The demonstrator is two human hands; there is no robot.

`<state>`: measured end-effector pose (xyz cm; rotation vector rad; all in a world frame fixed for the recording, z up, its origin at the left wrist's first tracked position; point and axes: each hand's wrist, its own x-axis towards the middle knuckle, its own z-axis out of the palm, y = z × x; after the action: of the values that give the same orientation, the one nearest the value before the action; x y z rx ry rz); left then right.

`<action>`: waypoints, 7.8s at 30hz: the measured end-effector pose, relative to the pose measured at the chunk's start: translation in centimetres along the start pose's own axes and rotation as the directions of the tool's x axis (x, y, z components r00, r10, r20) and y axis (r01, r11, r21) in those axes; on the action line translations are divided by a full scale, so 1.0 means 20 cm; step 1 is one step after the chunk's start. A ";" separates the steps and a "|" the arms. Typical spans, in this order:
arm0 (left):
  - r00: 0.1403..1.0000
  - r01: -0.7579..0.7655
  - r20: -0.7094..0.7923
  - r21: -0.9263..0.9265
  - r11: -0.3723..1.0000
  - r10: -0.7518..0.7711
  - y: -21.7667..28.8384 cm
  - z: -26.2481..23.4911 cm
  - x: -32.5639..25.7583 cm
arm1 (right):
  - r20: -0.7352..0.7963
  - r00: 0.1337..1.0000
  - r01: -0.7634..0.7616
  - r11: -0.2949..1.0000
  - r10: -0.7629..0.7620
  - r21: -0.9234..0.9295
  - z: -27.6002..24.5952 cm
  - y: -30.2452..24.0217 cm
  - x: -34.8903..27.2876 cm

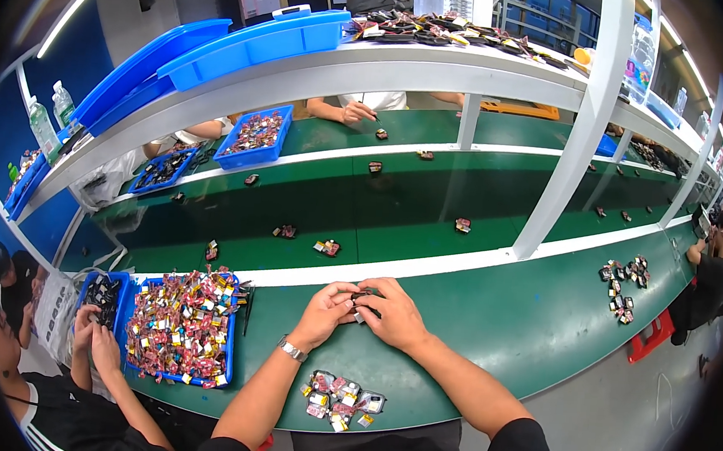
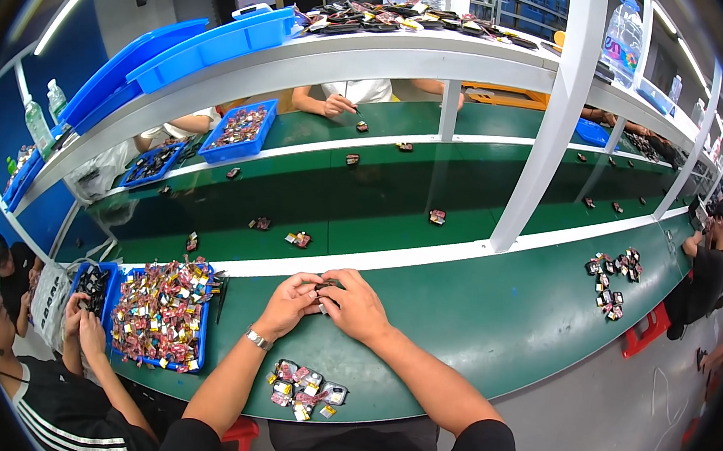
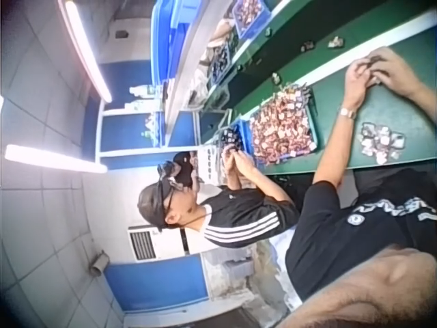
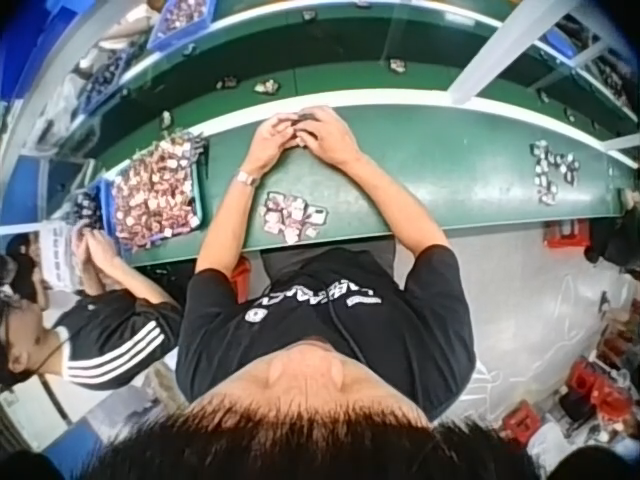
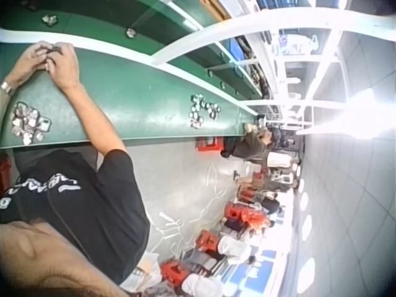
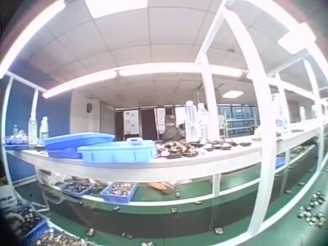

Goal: Sort and assemble small plastic or electronic components on a factory production line.

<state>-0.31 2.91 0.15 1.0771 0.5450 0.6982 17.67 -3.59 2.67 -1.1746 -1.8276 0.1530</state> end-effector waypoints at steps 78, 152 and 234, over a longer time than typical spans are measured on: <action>0.994 -0.083 -0.068 0.012 0.997 0.083 -0.01 0.06 0.00 | -0.064 0.986 -0.148 0.988 0.152 0.052 0.03 0.03 -0.03; 0.993 -0.047 -0.104 0.004 0.999 0.047 0.00 0.04 -0.01 | -0.061 0.997 0.050 0.999 -0.050 -0.006 0.00 0.05 0.01; 0.976 -0.162 -0.110 0.211 0.964 0.188 -0.03 0.05 0.01 | -0.274 0.670 -0.731 0.549 0.690 -0.405 -0.46 0.98 0.16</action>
<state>0.71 2.27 0.08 1.2860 0.6470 0.8873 36.88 6.11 -0.67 -2.2331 -1.2163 0.0982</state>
